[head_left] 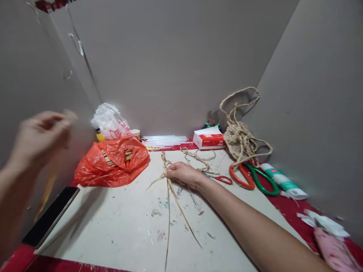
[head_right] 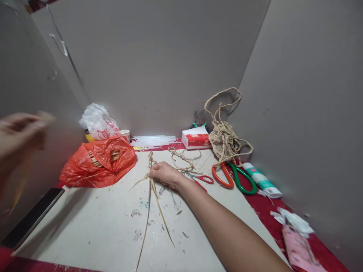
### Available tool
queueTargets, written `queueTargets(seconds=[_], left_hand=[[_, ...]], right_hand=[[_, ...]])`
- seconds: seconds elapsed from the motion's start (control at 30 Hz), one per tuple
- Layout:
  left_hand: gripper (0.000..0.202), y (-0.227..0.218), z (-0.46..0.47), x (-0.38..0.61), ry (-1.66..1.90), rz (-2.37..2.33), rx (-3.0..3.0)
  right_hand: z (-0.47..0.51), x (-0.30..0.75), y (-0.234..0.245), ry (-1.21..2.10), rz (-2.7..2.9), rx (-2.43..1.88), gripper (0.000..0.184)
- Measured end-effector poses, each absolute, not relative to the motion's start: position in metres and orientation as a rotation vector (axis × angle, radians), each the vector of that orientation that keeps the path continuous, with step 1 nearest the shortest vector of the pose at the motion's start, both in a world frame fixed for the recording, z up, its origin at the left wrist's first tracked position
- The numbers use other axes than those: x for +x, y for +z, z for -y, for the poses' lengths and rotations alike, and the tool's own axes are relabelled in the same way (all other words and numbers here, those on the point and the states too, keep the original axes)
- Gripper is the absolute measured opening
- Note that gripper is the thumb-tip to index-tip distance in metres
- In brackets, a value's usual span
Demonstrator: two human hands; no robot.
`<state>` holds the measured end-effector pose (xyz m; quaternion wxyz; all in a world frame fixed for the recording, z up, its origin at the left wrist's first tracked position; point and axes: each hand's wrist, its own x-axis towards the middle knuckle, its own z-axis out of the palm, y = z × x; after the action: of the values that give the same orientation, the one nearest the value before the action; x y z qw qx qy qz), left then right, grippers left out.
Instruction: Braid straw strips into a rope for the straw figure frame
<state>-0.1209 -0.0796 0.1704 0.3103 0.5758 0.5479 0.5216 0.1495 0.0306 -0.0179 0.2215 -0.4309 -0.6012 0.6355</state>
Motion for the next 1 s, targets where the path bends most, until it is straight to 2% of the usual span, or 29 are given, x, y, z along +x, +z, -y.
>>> queueTargets(seconds=[0.2,0.37,0.67,1.0], left_hand=[[0.031,0.061,0.052,-0.050,1.079,-1.527,1.531],[0.036,0.006,0.010,-0.024,0.874,-1.370,1.423],[0.032,-0.017,-0.003,-0.008,0.919,-1.192,1.121],[0.023,-0.018,0.003,-0.018,1.064,-1.201,1.558]], right_hand=[[-0.035,0.153,-0.022,1.884,1.628,-1.081,0.032],[-0.035,0.154,-0.025,1.899,1.607,-1.041,0.030],[-0.038,0.156,-0.026,1.870,1.631,-1.010,0.027],[-0.036,0.160,-0.017,2.160,1.448,-0.937,0.031]])
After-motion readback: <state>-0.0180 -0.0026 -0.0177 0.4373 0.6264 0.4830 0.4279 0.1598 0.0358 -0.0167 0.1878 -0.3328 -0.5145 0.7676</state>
